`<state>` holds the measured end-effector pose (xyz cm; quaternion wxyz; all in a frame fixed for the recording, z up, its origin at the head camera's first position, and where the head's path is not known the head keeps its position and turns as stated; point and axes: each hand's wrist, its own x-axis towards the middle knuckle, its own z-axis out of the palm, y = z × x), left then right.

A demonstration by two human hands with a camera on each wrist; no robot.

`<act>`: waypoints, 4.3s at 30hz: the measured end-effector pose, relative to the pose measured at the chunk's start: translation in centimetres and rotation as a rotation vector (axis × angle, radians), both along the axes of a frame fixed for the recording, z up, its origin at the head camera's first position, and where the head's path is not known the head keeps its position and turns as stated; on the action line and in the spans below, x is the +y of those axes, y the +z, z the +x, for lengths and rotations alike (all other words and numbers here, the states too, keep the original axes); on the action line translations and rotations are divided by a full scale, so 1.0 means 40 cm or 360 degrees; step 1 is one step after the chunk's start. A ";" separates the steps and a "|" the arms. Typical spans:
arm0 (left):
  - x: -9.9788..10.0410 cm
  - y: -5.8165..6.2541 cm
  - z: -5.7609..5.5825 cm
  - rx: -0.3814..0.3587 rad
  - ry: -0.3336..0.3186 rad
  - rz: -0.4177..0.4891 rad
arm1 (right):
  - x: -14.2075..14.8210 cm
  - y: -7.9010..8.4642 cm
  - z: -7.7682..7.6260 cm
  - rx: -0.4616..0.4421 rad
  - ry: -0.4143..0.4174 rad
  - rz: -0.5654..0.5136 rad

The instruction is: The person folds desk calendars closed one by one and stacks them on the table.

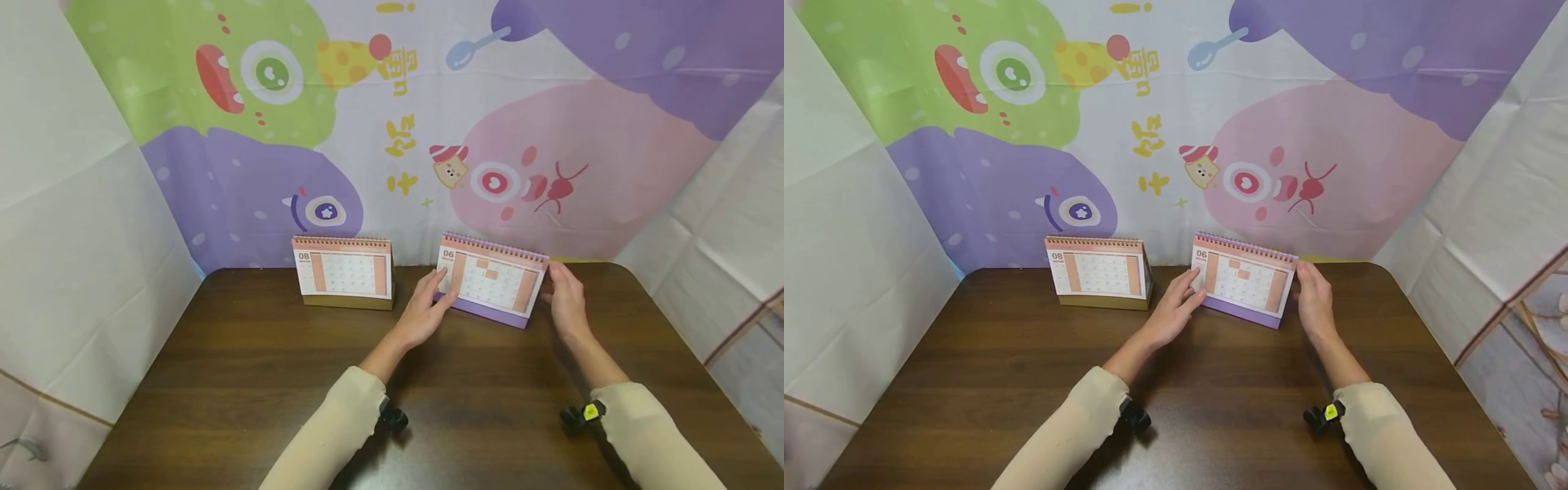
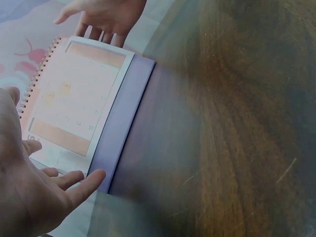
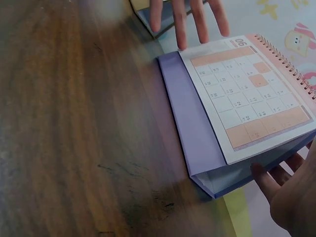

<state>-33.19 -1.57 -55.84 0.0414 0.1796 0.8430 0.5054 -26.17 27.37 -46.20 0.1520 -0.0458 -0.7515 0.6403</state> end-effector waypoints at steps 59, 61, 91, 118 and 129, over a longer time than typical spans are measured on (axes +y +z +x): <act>0.040 0.039 0.067 0.0042 -0.0051 -0.0010 | -0.010 0.004 0.024 0.0251 -0.0020 -0.0150; 0.040 0.038 0.064 0.0038 -0.0049 -0.0007 | -0.009 0.002 0.025 0.0236 -0.0029 -0.0133; 0.028 0.029 0.027 0.0069 -0.0056 0.0003 | -0.035 0.000 0.065 0.0373 0.0118 0.0019; -0.020 0.322 0.085 0.0218 0.0008 -0.0254 | 0.003 -0.009 0.120 0.0585 0.0227 0.0315; -0.026 0.350 0.077 0.0298 -0.0051 -0.0336 | 0.018 -0.034 0.139 0.0660 0.0255 0.0363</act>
